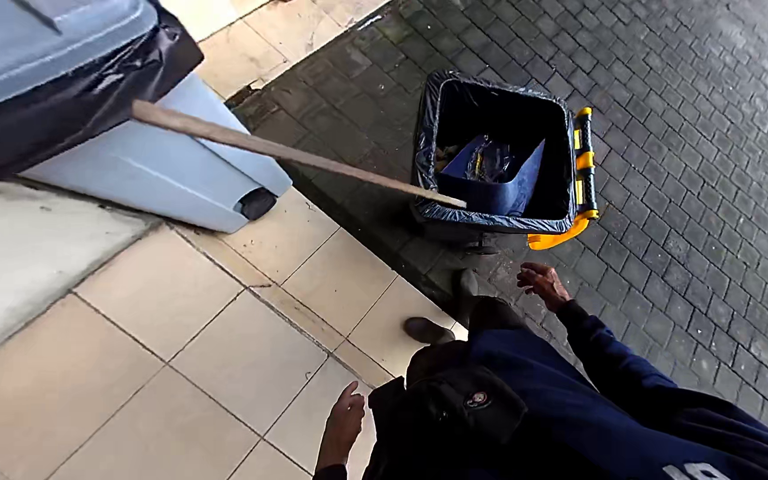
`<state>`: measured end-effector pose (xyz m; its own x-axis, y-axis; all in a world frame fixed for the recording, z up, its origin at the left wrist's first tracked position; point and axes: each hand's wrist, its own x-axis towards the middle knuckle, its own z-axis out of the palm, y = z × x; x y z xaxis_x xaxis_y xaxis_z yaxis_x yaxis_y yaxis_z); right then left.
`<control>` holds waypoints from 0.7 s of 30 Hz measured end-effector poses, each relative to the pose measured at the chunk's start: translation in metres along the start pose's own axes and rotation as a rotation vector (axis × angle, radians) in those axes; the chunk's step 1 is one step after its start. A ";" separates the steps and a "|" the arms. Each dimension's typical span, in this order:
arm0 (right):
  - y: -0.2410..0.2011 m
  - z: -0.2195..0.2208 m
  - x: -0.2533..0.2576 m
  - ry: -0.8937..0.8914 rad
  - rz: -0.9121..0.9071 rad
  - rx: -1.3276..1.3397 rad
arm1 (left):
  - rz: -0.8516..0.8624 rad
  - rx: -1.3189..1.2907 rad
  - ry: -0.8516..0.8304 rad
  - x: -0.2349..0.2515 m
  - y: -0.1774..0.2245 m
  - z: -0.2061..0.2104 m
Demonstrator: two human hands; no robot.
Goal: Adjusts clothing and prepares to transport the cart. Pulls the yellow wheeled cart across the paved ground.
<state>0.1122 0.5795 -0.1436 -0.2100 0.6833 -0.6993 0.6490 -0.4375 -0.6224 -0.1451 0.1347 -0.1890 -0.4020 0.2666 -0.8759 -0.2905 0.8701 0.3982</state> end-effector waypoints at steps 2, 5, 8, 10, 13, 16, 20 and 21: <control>-0.003 -0.018 0.005 0.084 -0.010 0.066 | 0.026 -0.056 0.043 0.000 0.026 -0.003; -0.010 -0.043 0.017 0.124 -0.040 0.127 | 0.112 -0.027 0.079 0.002 0.069 -0.002; -0.009 -0.067 0.035 0.051 -0.052 0.115 | 0.205 0.003 0.082 -0.004 0.129 0.017; -0.001 -0.077 0.052 -0.073 -0.035 0.048 | 0.286 0.030 0.094 -0.011 0.175 0.037; 0.028 -0.096 0.082 -0.256 0.013 -0.113 | 0.465 0.142 0.085 -0.017 0.247 0.079; 0.077 -0.127 0.117 -0.350 0.091 -0.231 | 0.624 0.273 0.094 -0.020 0.325 0.127; 0.138 -0.184 0.122 -0.255 0.273 -0.157 | 0.457 -0.060 0.346 -0.016 0.385 0.170; 0.149 -0.201 0.119 -0.197 0.313 -0.113 | 0.435 -0.184 0.426 -0.009 0.394 0.172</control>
<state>0.3309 0.7138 -0.2486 -0.1181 0.3963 -0.9105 0.7779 -0.5330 -0.3329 -0.1073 0.5467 -0.0712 -0.8164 0.3583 -0.4530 -0.1520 0.6234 0.7670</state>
